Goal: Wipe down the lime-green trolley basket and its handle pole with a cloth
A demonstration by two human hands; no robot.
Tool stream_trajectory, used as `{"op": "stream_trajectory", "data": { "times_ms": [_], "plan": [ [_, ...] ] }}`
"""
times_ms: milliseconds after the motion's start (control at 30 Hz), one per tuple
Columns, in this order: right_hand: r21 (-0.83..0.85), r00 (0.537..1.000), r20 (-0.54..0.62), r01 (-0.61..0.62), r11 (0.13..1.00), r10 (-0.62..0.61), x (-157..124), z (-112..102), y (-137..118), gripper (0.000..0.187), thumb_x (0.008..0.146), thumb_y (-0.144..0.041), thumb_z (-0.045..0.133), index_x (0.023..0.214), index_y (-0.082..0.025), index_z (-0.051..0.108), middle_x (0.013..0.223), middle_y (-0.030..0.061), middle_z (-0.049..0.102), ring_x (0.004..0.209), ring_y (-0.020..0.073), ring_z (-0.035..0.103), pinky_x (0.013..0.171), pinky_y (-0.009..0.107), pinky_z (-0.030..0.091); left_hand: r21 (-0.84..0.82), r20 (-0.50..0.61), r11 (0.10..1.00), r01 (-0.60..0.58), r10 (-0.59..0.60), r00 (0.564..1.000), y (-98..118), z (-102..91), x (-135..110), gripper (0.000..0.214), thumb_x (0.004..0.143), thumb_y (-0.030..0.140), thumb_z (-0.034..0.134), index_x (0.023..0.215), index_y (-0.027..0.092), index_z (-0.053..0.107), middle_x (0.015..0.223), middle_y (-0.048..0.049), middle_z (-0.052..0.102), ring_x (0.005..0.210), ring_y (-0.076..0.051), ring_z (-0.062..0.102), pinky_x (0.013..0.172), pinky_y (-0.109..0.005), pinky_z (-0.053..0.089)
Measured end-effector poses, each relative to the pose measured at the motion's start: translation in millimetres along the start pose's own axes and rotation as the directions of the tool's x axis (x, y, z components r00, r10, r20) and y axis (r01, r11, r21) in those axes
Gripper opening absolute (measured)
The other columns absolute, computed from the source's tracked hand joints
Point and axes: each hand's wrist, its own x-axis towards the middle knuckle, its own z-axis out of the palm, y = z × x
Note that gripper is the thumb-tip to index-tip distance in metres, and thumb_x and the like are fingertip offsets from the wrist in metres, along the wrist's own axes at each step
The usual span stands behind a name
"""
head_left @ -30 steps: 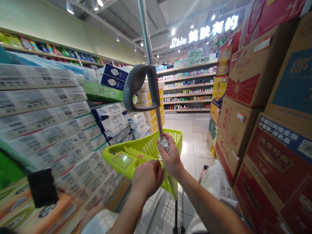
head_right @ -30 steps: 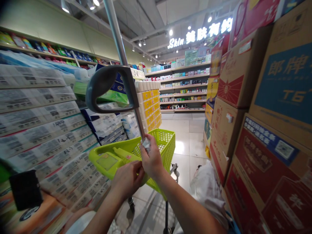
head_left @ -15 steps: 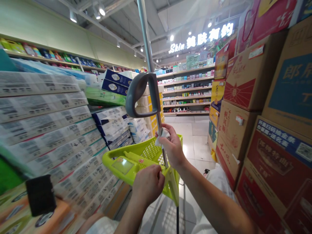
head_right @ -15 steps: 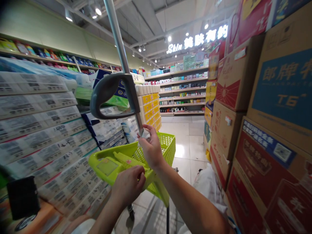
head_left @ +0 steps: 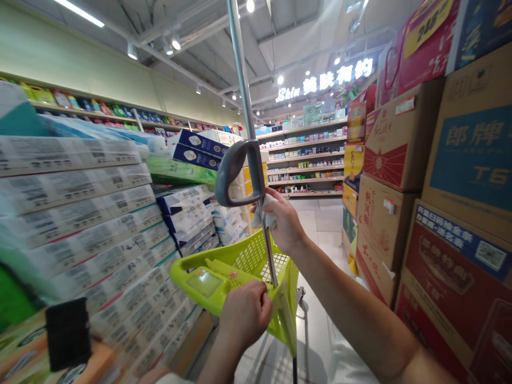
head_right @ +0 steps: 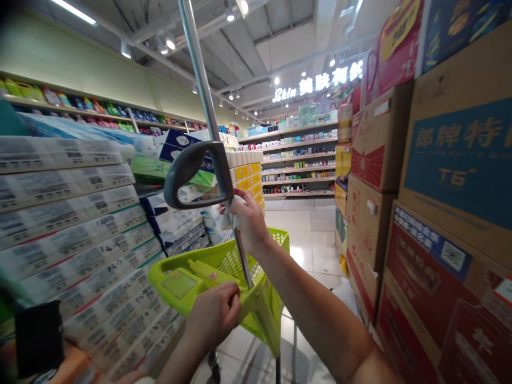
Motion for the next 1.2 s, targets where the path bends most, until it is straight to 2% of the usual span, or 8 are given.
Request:
{"op": "stream_trajectory", "data": {
  "times_ms": [200,300,400,600,800,1000,1100,1200],
  "plan": [
    [-0.173,0.994,-0.103,-0.055,0.983,0.037,-35.8,-13.7,30.0,0.038,0.06,-0.02,0.064,0.098,-0.022,0.057,0.074,-0.0032,0.067,0.066,0.0125,0.06,0.059,0.022,0.044,-0.059,-0.003,0.997,0.053,-0.053,0.999,-5.9,-0.8,-4.3,0.019,0.084,0.023,0.044,0.079,0.021,0.061,0.082,-0.0044,0.07,0.081,-0.021,0.066,0.073,-0.032,0.044],
    [-0.171,0.999,-0.053,-0.02,0.985,0.011,-29.2,-6.4,16.3,0.042,0.061,-0.019,0.064,0.102,-0.021,0.057,0.075,-0.0031,0.067,0.065,0.0121,0.059,0.058,0.021,0.043,-0.245,-0.089,0.969,0.033,-0.056,0.994,-9.8,-10.5,3.7,0.026,0.08,0.022,0.051,0.103,0.021,0.063,0.102,-0.0069,0.071,0.097,-0.022,0.065,0.088,-0.036,0.048],
    [-0.175,0.998,-0.011,0.064,0.983,-0.067,-17.4,7.4,0.9,0.046,0.062,-0.021,0.063,0.108,-0.022,0.057,0.068,-0.0064,0.062,0.059,0.0098,0.053,0.052,0.019,0.039,-0.452,-0.247,0.885,-0.112,-0.003,0.969,-7.5,-30.5,20.1,0.045,0.08,0.02,0.049,0.125,0.018,0.054,0.123,-0.0109,0.064,0.113,-0.024,0.06,0.101,-0.042,0.045],
    [-0.15,0.997,0.006,0.078,0.986,-0.078,-24.1,10.0,9.6,0.042,0.062,-0.018,0.062,0.103,-0.023,0.056,0.079,-0.0046,0.066,0.069,0.011,0.059,0.061,0.02,0.044,-0.706,-0.307,0.657,-0.264,0.053,0.95,10.2,-62.3,45.8,0.038,0.085,0.025,0.044,0.12,0.016,0.055,0.11,-0.0099,0.069,0.1,-0.021,0.065,0.089,-0.036,0.053],
    [-0.024,1.0,-0.016,-0.01,1.0,0.01,-13.6,19.2,-4.3,0.051,0.062,-0.022,0.064,0.111,-0.021,0.052,0.071,-0.006,0.065,0.06,0.01,0.056,0.053,0.019,0.039,-0.692,-0.329,0.681,-0.242,0.001,0.944,8.9,-62.3,51.5,0.023,0.084,0.028,0.044,0.099,0.016,0.057,0.087,-0.0066,0.07,0.086,-0.021,0.066,0.083,-0.037,0.053],
    [0.015,0.999,-0.046,0.007,1.0,-0.006,-4.6,31.2,-14.7,0.05,0.063,-0.024,0.063,0.111,-0.022,0.05,0.072,-0.0061,0.062,0.06,0.0094,0.054,0.053,0.02,0.039,-0.677,-0.331,0.688,-0.26,0.03,0.943,5.3,-59.4,51.8,0.026,0.086,0.028,0.043,0.1,0.014,0.059,0.091,-0.0079,0.07,0.087,-0.021,0.065,0.082,-0.036,0.052],
    [0.013,0.998,0.002,0.055,0.998,-0.055,8.2,39.0,-26.2,0.046,0.066,-0.024,0.061,0.11,-0.021,0.049,0.07,-0.0061,0.058,0.059,0.0095,0.052,0.053,0.021,0.039,-0.743,-0.266,0.632,-0.219,0.021,0.964,1.2,-56.3,53.3,0.028,0.087,0.036,0.048,0.101,0.014,0.059,0.086,-0.0086,0.07,0.083,-0.022,0.067,0.08,-0.038,0.054],
    [-0.03,0.988,0.076,0.135,0.99,-0.133,21.2,45.3,-35.4,0.046,0.068,-0.024,0.061,0.112,-0.022,0.047,0.071,-0.0061,0.056,0.059,0.0098,0.051,0.053,0.022,0.038,-0.794,-0.366,0.515,-0.324,0.021,0.93,-0.1,-65.8,49.5,0.043,0.081,0.039,0.061,0.118,0.017,0.055,0.109,-0.0111,0.068,0.097,-0.023,0.067,0.089,-0.04,0.053]
  ]
}}
